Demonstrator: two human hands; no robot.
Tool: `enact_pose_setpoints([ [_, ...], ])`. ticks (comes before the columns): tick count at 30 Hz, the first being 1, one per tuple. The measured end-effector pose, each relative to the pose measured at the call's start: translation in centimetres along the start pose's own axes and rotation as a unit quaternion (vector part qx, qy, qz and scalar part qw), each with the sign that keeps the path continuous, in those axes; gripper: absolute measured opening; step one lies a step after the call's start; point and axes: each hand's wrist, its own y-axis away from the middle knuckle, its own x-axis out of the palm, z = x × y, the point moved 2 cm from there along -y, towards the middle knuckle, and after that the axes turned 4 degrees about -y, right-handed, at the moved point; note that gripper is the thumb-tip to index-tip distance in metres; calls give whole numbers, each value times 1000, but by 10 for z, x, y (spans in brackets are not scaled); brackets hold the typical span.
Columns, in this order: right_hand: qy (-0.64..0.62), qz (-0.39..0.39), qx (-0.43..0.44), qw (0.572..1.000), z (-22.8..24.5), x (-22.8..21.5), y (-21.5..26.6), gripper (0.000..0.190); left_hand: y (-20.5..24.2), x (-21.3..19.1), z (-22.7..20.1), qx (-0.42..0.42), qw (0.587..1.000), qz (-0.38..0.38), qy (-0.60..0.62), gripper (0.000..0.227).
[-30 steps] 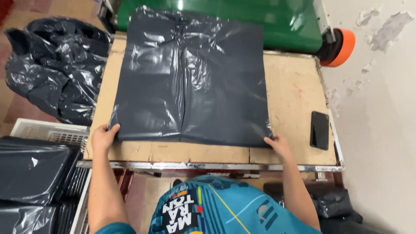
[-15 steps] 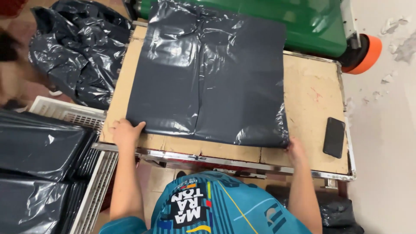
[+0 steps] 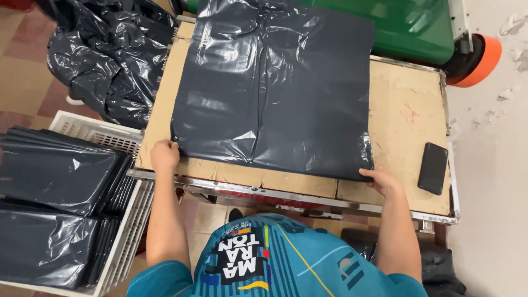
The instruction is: The person repeatedly retrieves black plastic sheets from a conveyor belt, folds them in half on a wooden table, and places them into a white basket. The process is repeated multiple times throughout the clip.
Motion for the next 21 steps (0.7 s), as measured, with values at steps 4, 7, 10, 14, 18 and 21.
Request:
enact_pose_setpoints([
  [4,66,-34,-44,996,-16,-21,-34,47,50,-66,-51,21,999,38,-4,33],
  [7,60,-60,-67,994,-10,-22,-25,48,40,-43,-28,14,998,55,4,38],
  [10,5,-63,-81,995,3,-12,-11,42,6,-4,7,22,996,35,85,31],
  [14,22,-28,-61,998,-13,-3,-11,57,14,-10,0,78,987,17,137,28],
  [18,30,-48,-110,992,22,8,38,46,26,-19,-5,64,991,-9,117,25],
  [21,59,-54,-81,994,29,10,53,52,27,-17,10,126,971,-41,197,24],
])
